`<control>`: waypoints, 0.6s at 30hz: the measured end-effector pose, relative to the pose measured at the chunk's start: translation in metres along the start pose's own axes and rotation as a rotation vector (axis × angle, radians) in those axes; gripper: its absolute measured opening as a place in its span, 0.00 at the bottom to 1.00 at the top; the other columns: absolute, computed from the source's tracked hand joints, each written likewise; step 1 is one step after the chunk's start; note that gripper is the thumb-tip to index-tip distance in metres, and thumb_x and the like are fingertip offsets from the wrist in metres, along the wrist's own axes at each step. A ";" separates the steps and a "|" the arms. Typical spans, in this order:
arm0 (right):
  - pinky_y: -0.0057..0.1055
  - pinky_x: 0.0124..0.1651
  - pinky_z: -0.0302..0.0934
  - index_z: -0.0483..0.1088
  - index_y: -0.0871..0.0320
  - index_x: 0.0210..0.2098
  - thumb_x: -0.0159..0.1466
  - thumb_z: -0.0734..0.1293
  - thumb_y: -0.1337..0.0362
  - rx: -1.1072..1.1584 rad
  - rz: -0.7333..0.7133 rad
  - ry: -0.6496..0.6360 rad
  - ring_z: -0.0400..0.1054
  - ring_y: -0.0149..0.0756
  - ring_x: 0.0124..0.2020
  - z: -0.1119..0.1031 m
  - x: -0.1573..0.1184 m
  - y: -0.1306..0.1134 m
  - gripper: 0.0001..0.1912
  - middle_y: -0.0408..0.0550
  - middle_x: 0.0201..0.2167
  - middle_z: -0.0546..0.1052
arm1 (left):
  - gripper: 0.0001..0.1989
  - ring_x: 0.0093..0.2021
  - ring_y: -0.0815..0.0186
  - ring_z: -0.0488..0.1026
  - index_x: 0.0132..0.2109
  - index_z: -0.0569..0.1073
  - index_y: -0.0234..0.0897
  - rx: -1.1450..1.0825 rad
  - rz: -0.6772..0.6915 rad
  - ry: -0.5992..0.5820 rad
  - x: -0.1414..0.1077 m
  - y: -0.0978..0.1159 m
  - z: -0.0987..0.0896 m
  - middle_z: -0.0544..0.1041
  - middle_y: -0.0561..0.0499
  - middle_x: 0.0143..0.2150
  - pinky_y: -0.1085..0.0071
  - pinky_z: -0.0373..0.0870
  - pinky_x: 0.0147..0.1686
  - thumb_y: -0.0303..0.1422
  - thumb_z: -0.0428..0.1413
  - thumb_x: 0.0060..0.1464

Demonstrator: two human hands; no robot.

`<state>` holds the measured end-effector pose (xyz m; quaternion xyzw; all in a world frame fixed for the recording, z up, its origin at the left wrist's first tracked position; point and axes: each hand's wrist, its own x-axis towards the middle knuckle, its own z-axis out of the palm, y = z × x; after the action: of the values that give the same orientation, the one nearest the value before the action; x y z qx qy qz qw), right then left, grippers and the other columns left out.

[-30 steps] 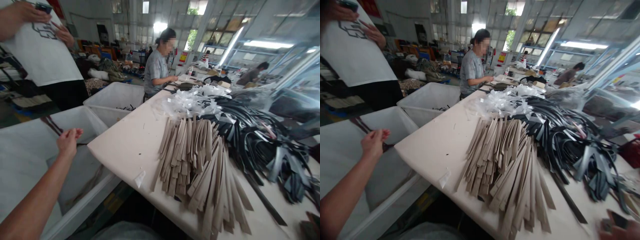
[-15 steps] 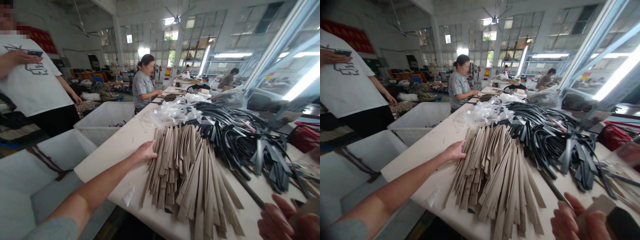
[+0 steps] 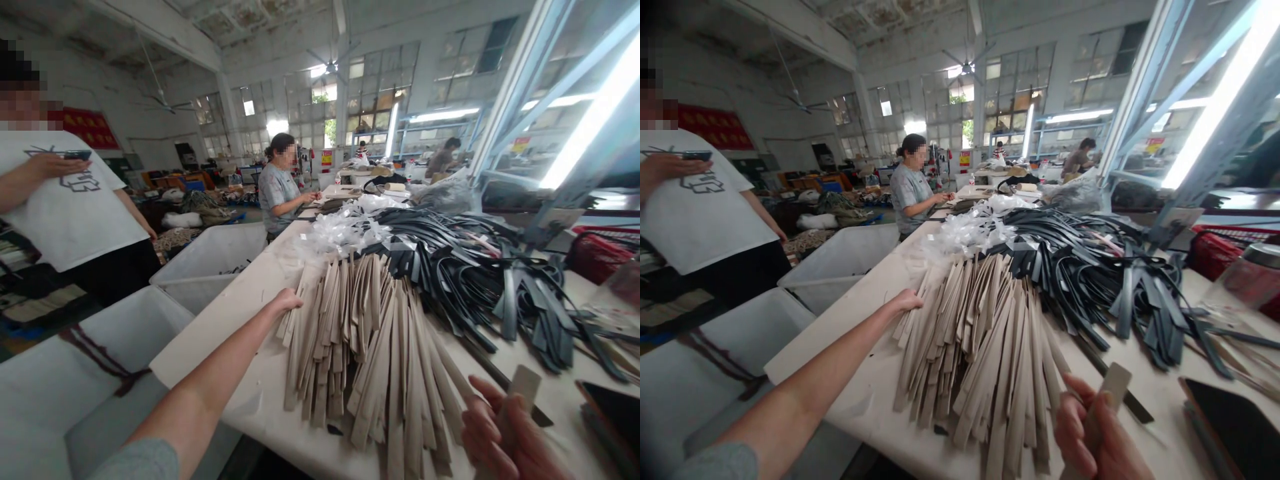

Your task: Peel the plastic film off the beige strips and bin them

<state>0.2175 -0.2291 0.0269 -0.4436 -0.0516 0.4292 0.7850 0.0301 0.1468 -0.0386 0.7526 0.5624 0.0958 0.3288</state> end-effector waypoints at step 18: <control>0.19 0.21 0.57 0.72 0.56 0.38 0.61 0.71 0.51 0.018 -0.489 -0.366 0.61 0.23 0.18 0.171 0.020 -0.029 0.15 0.37 0.21 0.69 | 0.22 0.24 0.72 0.71 0.46 0.65 0.40 -0.891 0.561 0.649 -0.087 0.028 -0.114 0.73 0.56 0.30 0.76 0.68 0.25 0.50 0.56 0.52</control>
<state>0.1691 -0.1093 0.1450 -0.3263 -0.2933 0.3007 0.8468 -0.0372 0.1079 0.0850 0.5947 0.3204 0.6283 0.3859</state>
